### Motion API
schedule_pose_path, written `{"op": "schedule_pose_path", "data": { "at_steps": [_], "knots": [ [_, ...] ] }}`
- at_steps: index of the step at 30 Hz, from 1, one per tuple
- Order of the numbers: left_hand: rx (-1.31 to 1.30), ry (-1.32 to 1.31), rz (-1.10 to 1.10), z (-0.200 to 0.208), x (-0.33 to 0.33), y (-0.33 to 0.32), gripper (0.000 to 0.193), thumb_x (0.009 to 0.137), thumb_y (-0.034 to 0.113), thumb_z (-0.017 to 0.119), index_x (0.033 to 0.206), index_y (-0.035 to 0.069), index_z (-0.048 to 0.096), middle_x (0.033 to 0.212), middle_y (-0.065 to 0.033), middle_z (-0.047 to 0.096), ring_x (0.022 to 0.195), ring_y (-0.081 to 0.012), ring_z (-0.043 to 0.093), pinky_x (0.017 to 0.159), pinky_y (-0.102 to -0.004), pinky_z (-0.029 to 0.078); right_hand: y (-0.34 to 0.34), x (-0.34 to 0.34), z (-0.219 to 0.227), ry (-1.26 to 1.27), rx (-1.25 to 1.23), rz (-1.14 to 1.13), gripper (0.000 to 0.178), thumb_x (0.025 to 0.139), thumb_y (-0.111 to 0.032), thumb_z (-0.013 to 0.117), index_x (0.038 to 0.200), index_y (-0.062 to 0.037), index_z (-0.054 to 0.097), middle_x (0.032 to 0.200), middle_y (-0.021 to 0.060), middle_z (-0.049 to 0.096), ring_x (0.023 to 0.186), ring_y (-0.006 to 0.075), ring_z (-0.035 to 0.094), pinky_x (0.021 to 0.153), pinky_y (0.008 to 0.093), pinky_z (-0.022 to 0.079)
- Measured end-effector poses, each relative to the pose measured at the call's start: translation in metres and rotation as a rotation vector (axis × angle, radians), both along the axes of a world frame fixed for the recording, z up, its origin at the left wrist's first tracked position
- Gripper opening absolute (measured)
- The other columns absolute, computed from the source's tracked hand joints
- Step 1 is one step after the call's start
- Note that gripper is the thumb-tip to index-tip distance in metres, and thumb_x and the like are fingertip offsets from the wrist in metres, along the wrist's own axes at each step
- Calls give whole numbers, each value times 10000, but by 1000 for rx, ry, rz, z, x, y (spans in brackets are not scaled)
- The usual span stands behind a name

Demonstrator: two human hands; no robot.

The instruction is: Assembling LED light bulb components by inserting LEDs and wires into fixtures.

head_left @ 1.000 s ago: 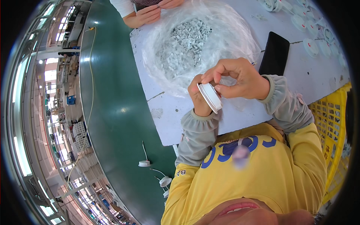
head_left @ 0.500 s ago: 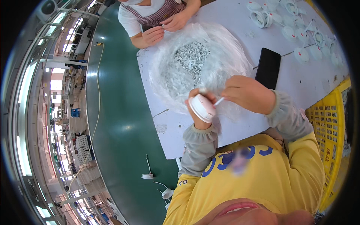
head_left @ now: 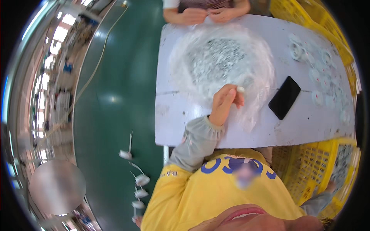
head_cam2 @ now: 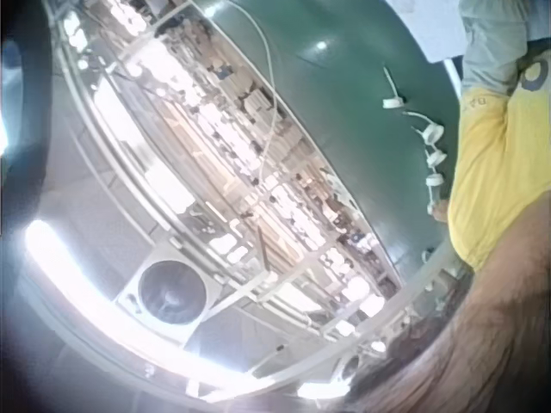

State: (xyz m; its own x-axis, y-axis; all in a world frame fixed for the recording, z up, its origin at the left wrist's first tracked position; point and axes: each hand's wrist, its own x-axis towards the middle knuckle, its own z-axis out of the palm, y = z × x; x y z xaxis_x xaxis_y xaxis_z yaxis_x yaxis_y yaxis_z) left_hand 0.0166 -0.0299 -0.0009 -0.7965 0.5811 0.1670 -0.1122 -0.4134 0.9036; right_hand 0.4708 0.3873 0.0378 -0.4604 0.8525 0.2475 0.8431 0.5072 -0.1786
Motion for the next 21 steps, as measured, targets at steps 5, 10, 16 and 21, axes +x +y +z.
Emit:
{"op": "schedule_pose_path", "data": {
  "at_steps": [5, 10, 16, 21],
  "knots": [
    [138, -74, -57, -16, -1, 23, 206, 905, 179, 462, 953, -13, 518, 716, -106, 572, 587, -177, 555, 531, -291, 470, -22, -110, 59, 64, 31, 268, 345, 908, -188, 415, 1172, 20, 491, 1202, 144, 508, 1111, 253, 469, 952, 327, 343],
    [325, -114, 170, -6, -7, 13, 182, 905, 166, 451, 886, 2, 528, 694, -86, 573, 550, -165, 572, 500, -260, 481, -30, -194, 51, 214, -50, 521, 340, 925, -182, 374, 1178, 14, 491, 1230, 148, 483, 1127, 262, 456, 967, 323, 328],
    [308, -35, 542, -9, -14, -25, 146, 898, 125, 435, 900, 19, 535, 715, -68, 572, 590, -148, 574, 514, -244, 472, -158, -392, 38, 183, -145, 1401, 206, 862, -27, 481, 1049, 32, 546, 1091, 138, 554, 1033, 250, 520, 898, 299, 377],
    [120, 224, 1131, -12, -11, -148, 99, 869, 90, 493, 911, 22, 551, 818, -56, 584, 699, -122, 568, 565, -241, 468, -198, -495, -13, 67, -175, 1615, 180, 825, -41, 520, 989, 23, 557, 1028, 145, 568, 983, 277, 535, 861, 315, 398]
  ]
}}
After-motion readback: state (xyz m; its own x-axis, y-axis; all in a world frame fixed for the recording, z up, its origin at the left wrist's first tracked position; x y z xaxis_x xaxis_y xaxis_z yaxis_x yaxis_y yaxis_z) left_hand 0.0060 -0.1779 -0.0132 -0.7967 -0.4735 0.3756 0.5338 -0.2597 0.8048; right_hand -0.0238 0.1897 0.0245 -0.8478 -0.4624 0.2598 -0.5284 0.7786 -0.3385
